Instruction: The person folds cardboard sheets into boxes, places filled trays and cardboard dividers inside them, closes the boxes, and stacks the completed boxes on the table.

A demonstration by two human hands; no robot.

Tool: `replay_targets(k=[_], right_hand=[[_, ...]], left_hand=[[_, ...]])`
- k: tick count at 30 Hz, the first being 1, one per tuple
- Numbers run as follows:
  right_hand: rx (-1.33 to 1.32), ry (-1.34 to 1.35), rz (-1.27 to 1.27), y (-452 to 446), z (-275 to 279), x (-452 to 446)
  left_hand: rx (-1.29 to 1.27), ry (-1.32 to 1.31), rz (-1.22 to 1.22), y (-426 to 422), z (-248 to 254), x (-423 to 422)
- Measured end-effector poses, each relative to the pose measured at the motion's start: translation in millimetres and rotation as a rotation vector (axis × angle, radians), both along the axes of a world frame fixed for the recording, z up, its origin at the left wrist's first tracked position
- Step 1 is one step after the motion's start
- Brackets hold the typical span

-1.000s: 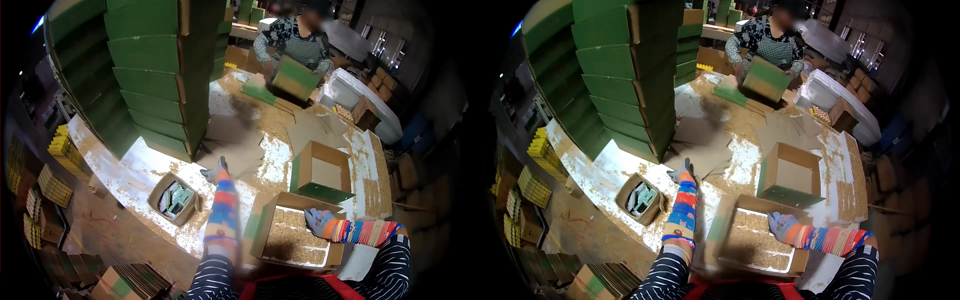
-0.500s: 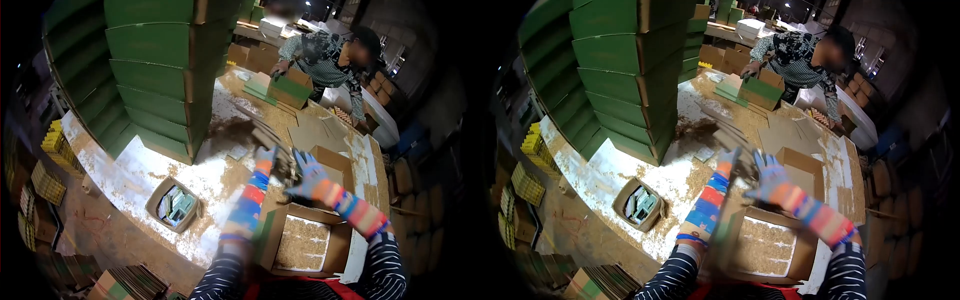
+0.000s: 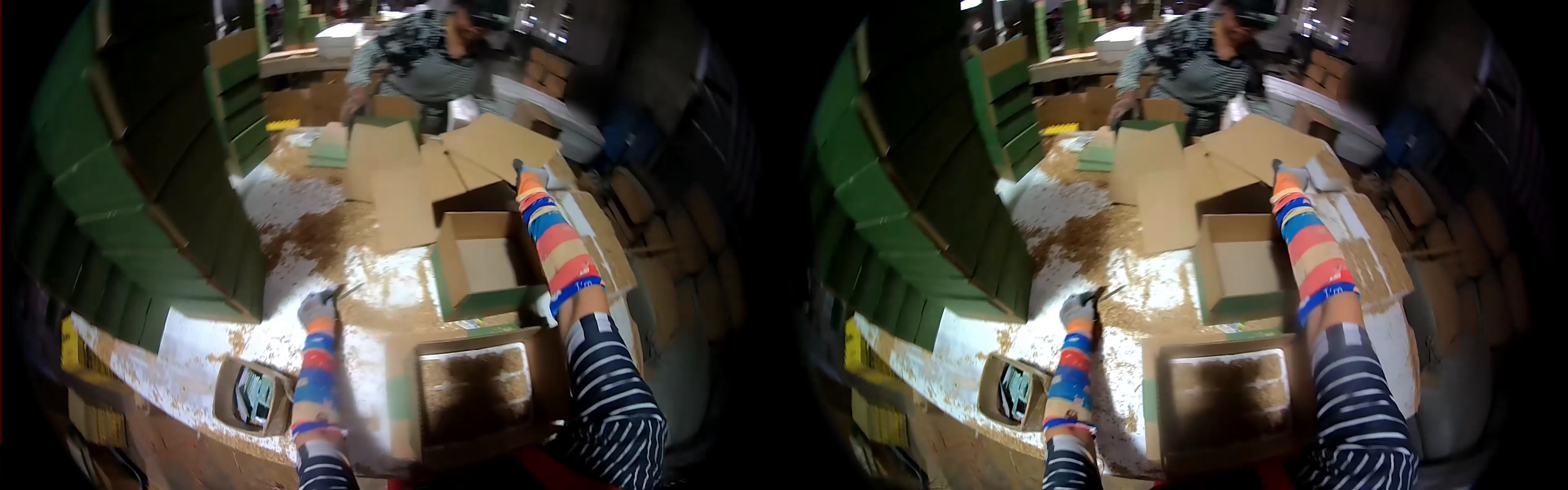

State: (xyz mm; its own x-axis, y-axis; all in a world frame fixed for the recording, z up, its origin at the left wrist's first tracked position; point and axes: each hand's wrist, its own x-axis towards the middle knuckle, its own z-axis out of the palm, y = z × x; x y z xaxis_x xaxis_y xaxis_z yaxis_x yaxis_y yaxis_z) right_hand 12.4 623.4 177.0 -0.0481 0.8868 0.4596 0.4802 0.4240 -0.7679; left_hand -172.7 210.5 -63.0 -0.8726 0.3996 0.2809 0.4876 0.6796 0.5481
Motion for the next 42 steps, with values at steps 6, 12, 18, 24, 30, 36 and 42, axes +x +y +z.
replay_targets(k=[6, 12, 18, 24, 30, 36, 42], right_hand=[[-0.079, -0.785, -0.459, 107.7, -103.2, 252.0], [-0.353, -1.172, -0.18, 17.2, -139.1, 332.1], [-0.035, -0.772, -0.123, -20.2, -33.3, 343.4], [0.488, -0.877, 0.957, -255.4, 37.4, 257.4], [0.683, -0.403, 1.727, -261.1, -33.1, 225.9], [0.808, -1.305, 1.522, -210.7, -13.9, 222.2], [0.65, -1.79, 1.186, -243.8, -45.4, 218.4]], left_hand=[[0.792, -0.575, -0.348, -13.4, 89.6, 43.3], [-0.004, 0.208, -1.13, -4.2, 250.0, 223.2], [0.139, -0.092, -0.618, -39.8, 211.2, 242.9], [0.646, -0.596, -0.653, -54.2, 164.4, 238.4], [1.481, -1.446, -0.508, -76.0, 174.4, 223.3], [0.446, 0.327, -0.663, -68.2, 267.3, 278.3], [-0.587, 0.073, -1.108, -34.3, 269.9, 297.2]])
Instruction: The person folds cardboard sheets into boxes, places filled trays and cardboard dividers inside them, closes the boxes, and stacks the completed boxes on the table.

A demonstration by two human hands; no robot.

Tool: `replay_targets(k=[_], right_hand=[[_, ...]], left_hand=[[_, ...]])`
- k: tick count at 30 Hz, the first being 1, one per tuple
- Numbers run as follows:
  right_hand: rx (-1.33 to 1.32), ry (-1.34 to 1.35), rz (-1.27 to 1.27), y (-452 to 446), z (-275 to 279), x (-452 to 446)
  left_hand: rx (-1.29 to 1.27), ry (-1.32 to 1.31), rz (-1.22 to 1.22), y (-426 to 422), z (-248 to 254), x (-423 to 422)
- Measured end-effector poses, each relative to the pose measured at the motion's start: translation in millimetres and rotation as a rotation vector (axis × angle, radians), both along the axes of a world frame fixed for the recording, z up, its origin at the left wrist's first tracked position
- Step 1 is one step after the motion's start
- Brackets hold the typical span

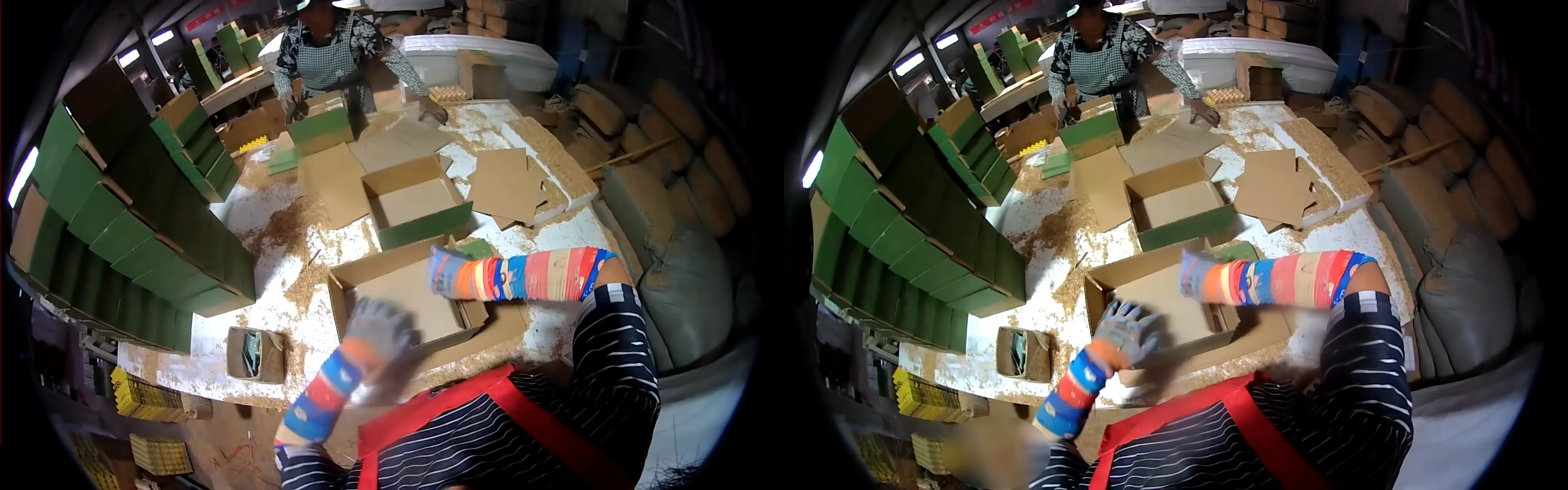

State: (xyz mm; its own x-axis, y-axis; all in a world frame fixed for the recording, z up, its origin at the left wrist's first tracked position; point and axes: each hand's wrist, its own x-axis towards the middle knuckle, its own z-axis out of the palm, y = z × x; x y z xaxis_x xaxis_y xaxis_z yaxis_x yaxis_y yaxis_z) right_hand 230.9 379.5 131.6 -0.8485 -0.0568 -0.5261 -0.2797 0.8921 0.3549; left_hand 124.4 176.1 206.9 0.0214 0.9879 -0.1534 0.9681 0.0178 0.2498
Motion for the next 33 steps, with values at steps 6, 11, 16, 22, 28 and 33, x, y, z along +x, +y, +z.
replay_targets(k=[6, 11, 16, 22, 28, 33], right_hand=[[-0.959, 0.791, -0.197, 19.3, 51.4, 53.0], [-1.988, 0.447, -1.174, 31.4, -94.4, 83.1], [-1.361, 0.779, -1.211, -19.1, -147.7, 75.7], [-2.54, 0.808, -1.313, 20.4, -94.2, 150.6], [-2.711, 1.578, -0.888, 181.0, -71.1, 167.2], [-2.23, 1.587, -0.891, 234.1, -40.2, 89.0]], left_hand=[[0.63, -0.924, 0.488, -43.1, -58.7, -75.5], [0.397, -1.352, 0.765, -52.0, -176.6, -90.0], [0.331, -1.067, 0.575, -35.3, -139.4, -26.3], [0.457, -1.375, 0.472, 32.3, -39.6, 0.4], [0.961, -1.529, 0.535, 160.2, -152.7, -121.2], [0.621, -1.643, 0.732, 193.8, -208.9, -115.6]])
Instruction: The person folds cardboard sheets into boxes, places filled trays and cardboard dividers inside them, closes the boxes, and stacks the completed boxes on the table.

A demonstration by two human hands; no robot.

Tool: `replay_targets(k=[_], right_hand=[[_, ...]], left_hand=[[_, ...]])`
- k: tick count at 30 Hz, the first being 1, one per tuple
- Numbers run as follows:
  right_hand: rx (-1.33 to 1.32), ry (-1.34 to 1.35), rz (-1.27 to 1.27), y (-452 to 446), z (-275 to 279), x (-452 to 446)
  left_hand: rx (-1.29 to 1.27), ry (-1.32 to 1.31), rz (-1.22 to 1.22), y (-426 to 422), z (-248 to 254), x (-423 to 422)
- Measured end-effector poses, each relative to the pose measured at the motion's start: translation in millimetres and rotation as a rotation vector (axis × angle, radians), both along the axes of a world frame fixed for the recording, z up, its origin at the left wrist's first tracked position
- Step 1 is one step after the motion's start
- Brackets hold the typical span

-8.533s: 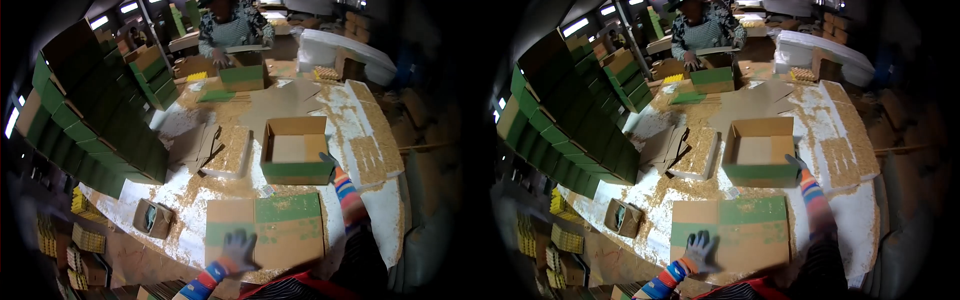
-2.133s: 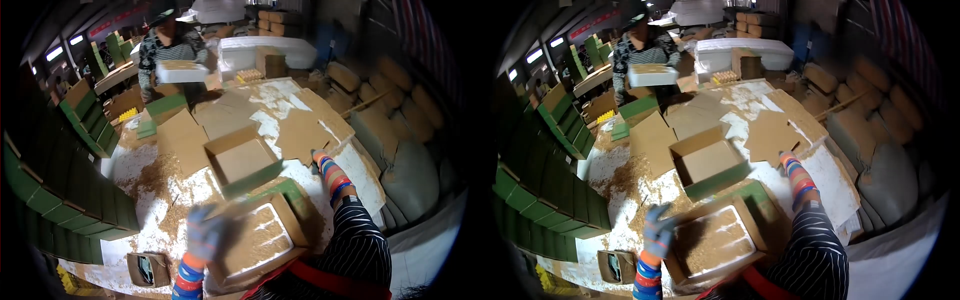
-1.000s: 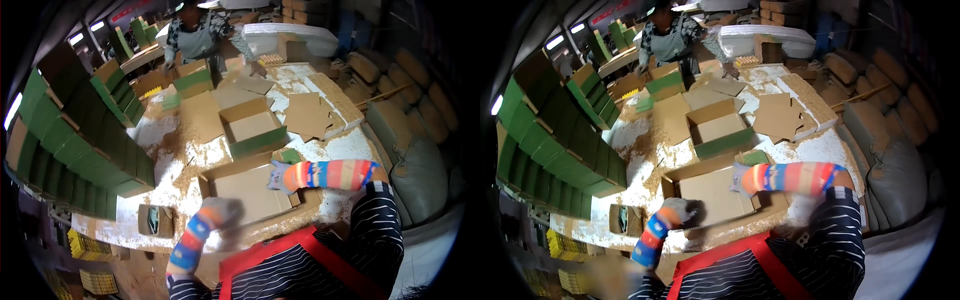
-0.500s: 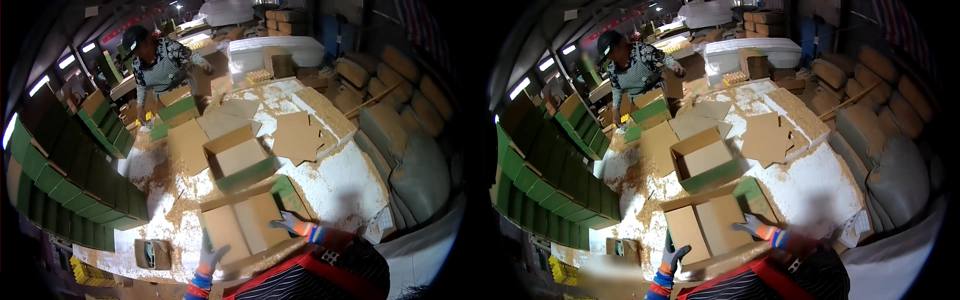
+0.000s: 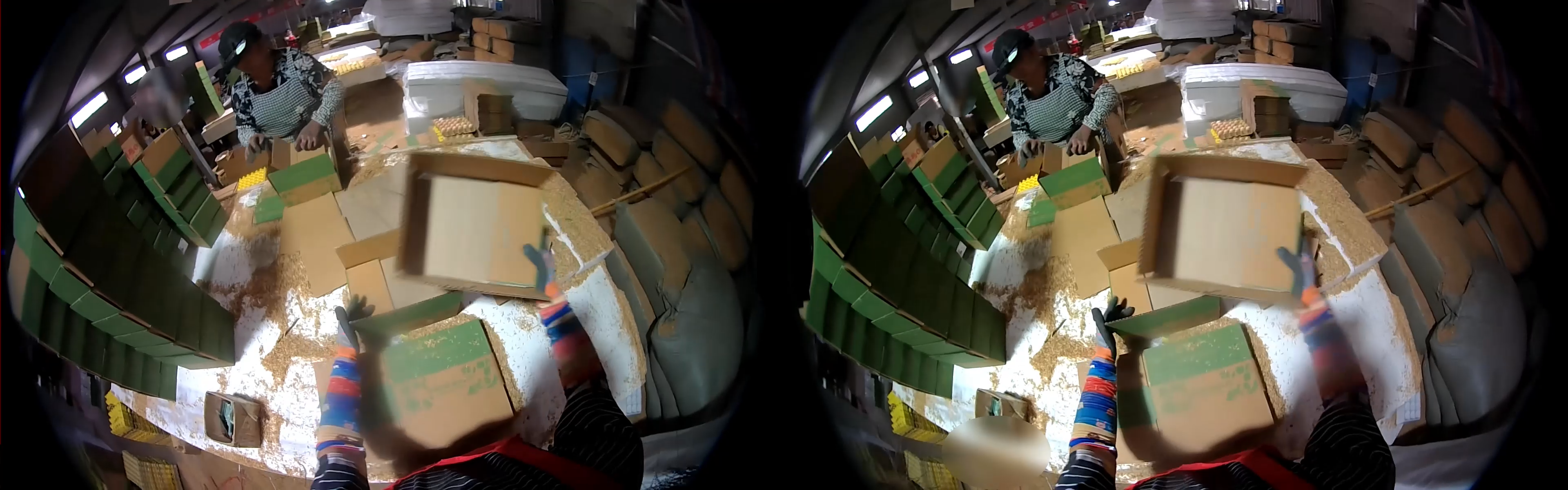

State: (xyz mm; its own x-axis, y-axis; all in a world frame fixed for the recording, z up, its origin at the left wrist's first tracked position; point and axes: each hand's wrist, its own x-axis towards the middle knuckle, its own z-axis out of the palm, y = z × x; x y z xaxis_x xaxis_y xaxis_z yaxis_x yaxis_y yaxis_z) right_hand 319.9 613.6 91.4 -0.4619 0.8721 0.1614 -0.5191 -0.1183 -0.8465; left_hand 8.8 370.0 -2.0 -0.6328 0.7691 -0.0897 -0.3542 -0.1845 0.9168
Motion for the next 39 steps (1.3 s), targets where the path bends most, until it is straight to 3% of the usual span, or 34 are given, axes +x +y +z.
replay_targets(k=[2, 4, 6, 7, 8, 9, 10, 11, 12, 13, 15, 16, 18, 19, 20, 21, 23, 25, 26, 27, 29, 30, 32, 35, 36, 38, 39], right_hand=[[0.065, -0.176, 0.097, -7.3, -17.5, -45.3], [0.159, -0.363, 0.183, -19.7, -48.8, -96.7], [0.307, -0.639, 0.139, -22.8, -59.3, -125.9], [0.401, -0.814, 0.087, -20.6, -56.6, -132.9], [0.486, -0.984, 0.038, -18.3, -53.8, -140.1], [0.695, -1.109, -0.22, -41.3, -21.4, -115.8], [0.905, -1.227, -0.491, -58.0, -7.5, -93.9], [1.017, -1.229, -0.634, -72.2, -31.5, -76.4], [1.053, -1.141, -0.674, -100.1, -46.6, -56.4], [1.069, -1.041, -0.563, -136.0, -64.6, -34.4], [1.108, -0.851, -0.134, -229.7, -102.6, 4.1], [1.101, -0.735, 0.066, -276.3, -116.3, 19.3], [1.003, -0.536, 0.23, -331.4, -132.9, 35.9], [0.949, -0.452, 0.25, -347.0, -139.8, 40.0], [1.297, -0.728, 0.29, -338.4, -90.8, 47.8], [1.631, -1.027, 0.336, -328.6, -43.7, 54.9], [1.722, -0.868, 0.115, -316.7, 10.8, 47.0], [1.811, -0.707, -0.158, -296.7, 44.8, 27.4], [1.655, -0.846, 0.045, -288.2, 77.3, 25.1], [1.748, -0.731, 0.0, -273.5, 90.9, 12.9], [1.776, -0.763, -0.104, -252.4, 74.5, -27.4], [1.655, -1.039, 0.18, -255.9, 87.4, -37.1], [1.695, -1.193, 0.066, -277.2, 97.5, -24.0], [1.546, -0.822, -0.043, -291.3, 73.0, 1.0], [1.594, -0.761, -0.207, -296.4, 70.1, 14.4], [1.726, -0.845, 0.138, -292.6, 65.8, 26.0], [1.709, -0.788, 0.142, -287.9, 71.0, 33.5]], left_hand=[[0.118, -0.222, 0.169, 7.5, 17.8, 20.2], [0.136, -0.108, 0.177, 1.1, -2.6, 7.2], [0.149, 0.182, 0.178, -23.9, -27.6, -3.9], [0.112, 0.038, 0.262, -30.0, 14.9, 17.0], [-0.041, 0.323, 0.338, -47.5, 14.8, 14.4], [-0.316, 0.895, 0.344, -76.3, 31.3, 37.3], [-0.42, 1.101, 0.17, -101.8, 48.5, 58.5], [-0.539, 1.33, -0.102, -136.1, 38.2, 76.8], [-0.93, 1.538, -0.455, -138.3, 110.5, 135.2], [-0.664, 1.541, -0.606, -184.4, 69.1, 139.4], [-0.676, 1.871, -0.639, -240.3, 25.0, 170.5], [-0.635, 1.63, -0.628, -244.4, 33.4, 176.8], [-0.547, 1.692, -0.634, -254.2, 9.2, 176.6], [-0.423, 1.727, -0.644, -251.7, 32.7, 178.0], [-0.293, 1.761, -0.652, -249.2, 60.1, 176.8], [-0.186, 1.633, -0.596, -246.3, 82.4, 174.3], [-0.192, 1.447, -0.61, -244.2, 136.3, 159.6], [-0.248, 1.306, -0.8, -231.6, 168.4, 120.7], [-0.29, 1.278, -0.807, -220.1, 178.7, 107.5], [-0.329, 1.272, -0.802, -207.6, 185.7, 95.6], [-0.39, 1.278, -0.774, -183.5, 190.8, 83.7], [-0.409, 1.285, -0.762, -177.1, 190.5, 79.9], [-0.458, 1.268, -0.744, -169.8, 194.4, 71.0], [-0.533, 1.216, -0.721, -171.1, 200.2, 52.9], [-0.557, 1.197, -0.71, -175.4, 201.6, 44.5], [-0.559, 1.135, -0.676, -191.5, 199.0, 28.1], [-0.507, 1.096, -0.655, -203.7, 201.1, 26.5]])
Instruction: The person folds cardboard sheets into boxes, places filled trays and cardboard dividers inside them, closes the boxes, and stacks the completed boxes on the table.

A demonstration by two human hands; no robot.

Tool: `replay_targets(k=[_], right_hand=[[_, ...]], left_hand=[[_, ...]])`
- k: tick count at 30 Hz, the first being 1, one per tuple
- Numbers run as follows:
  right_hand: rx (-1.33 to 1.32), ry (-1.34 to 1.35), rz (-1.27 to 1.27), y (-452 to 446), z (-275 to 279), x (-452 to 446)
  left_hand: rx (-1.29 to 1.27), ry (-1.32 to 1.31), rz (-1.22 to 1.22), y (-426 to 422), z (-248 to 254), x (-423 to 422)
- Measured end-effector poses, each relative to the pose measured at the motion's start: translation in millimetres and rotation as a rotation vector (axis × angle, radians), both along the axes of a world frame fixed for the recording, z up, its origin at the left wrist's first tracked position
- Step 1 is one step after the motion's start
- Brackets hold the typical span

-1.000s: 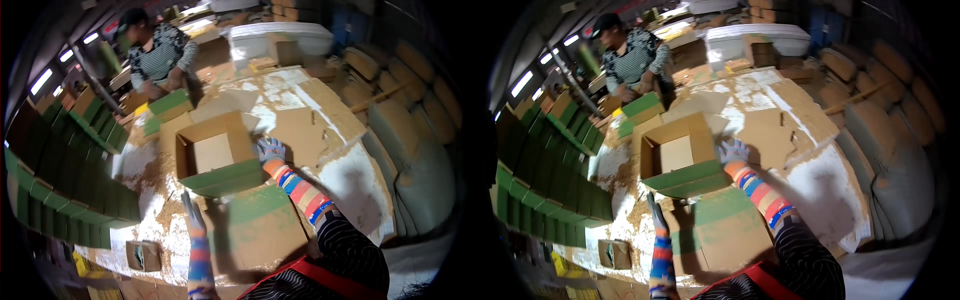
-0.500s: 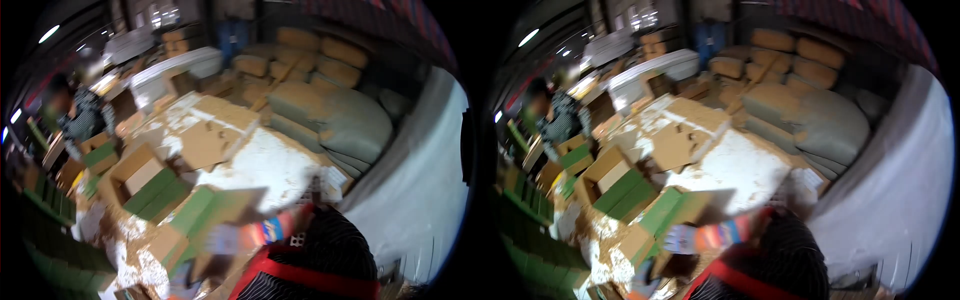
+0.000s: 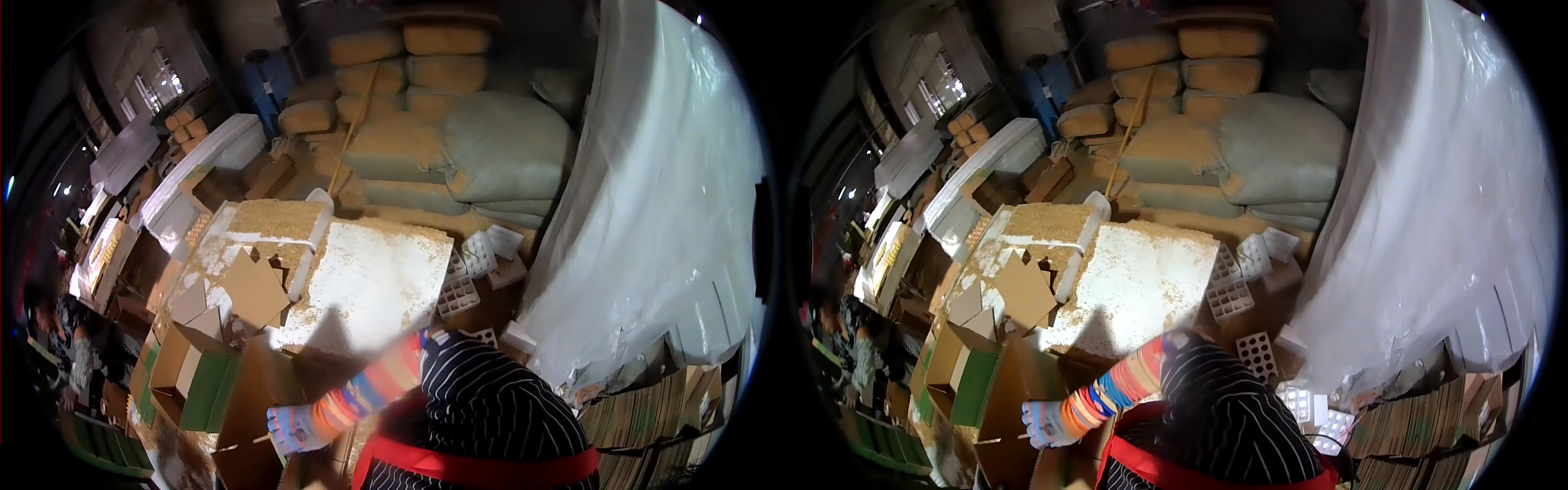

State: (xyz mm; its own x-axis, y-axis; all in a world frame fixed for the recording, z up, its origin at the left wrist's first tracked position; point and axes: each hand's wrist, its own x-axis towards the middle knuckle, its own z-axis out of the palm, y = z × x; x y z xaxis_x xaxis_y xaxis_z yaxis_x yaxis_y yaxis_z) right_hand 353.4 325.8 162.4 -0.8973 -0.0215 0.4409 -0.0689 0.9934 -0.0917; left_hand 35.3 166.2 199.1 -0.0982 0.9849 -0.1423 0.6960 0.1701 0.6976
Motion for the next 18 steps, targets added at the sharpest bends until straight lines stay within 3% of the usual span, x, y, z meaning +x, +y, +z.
replay_targets(k=[1, 2, 3, 4, 9, 11, 12, 13, 15, 17, 18], right_hand=[[-0.029, 0.03, 0.038, 8.3, 5.6, 8.2], [-0.075, 0.249, 0.082, 18.1, 20.5, 26.7], [-0.119, 0.472, 0.131, 27.7, 35.6, 46.8], [-0.397, 0.209, 0.126, 36.0, 41.1, 58.8], [-0.56, -0.006, 0.647, 7.0, -10.3, -3.7], [-0.917, -0.354, 0.533, 22.4, -13.0, -26.6], [-1.001, -0.048, 0.42, 34.9, -57.3, -43.5], [-1.225, -0.054, 0.078, 36.1, -66.8, -43.1], [-1.131, -0.235, -0.182, 14.9, -5.3, -17.8], [-0.163, -0.104, -0.04, 9.5, 0.3, -26.2], [0.01, 0.043, -0.071, 27.0, 18.5, -46.1]], left_hand=[[0.042, -0.052, 0.005, -12.6, 2.0, -1.8], [0.145, -0.223, 0.138, -17.8, 37.4, 38.0], [0.223, -0.207, 0.197, -19.7, 37.3, 57.2], [0.286, -0.154, 0.229, -20.3, 24.2, 71.5], [0.402, 0.04, 0.339, -13.5, -43.4, 116.3], [0.444, -0.001, 0.43, -20.4, -50.6, 103.1], [0.466, -0.026, 0.473, -24.1, -54.1, 95.7], [0.49, -0.058, 0.511, -26.8, -59.3, 89.2], [0.54, -0.134, 0.564, -31.6, -75.1, 76.6], [0.574, -0.207, 0.603, -31.7, -94.8, 75.0], [0.592, -0.213, 0.606, -27.6, -104.8, 77.9]])
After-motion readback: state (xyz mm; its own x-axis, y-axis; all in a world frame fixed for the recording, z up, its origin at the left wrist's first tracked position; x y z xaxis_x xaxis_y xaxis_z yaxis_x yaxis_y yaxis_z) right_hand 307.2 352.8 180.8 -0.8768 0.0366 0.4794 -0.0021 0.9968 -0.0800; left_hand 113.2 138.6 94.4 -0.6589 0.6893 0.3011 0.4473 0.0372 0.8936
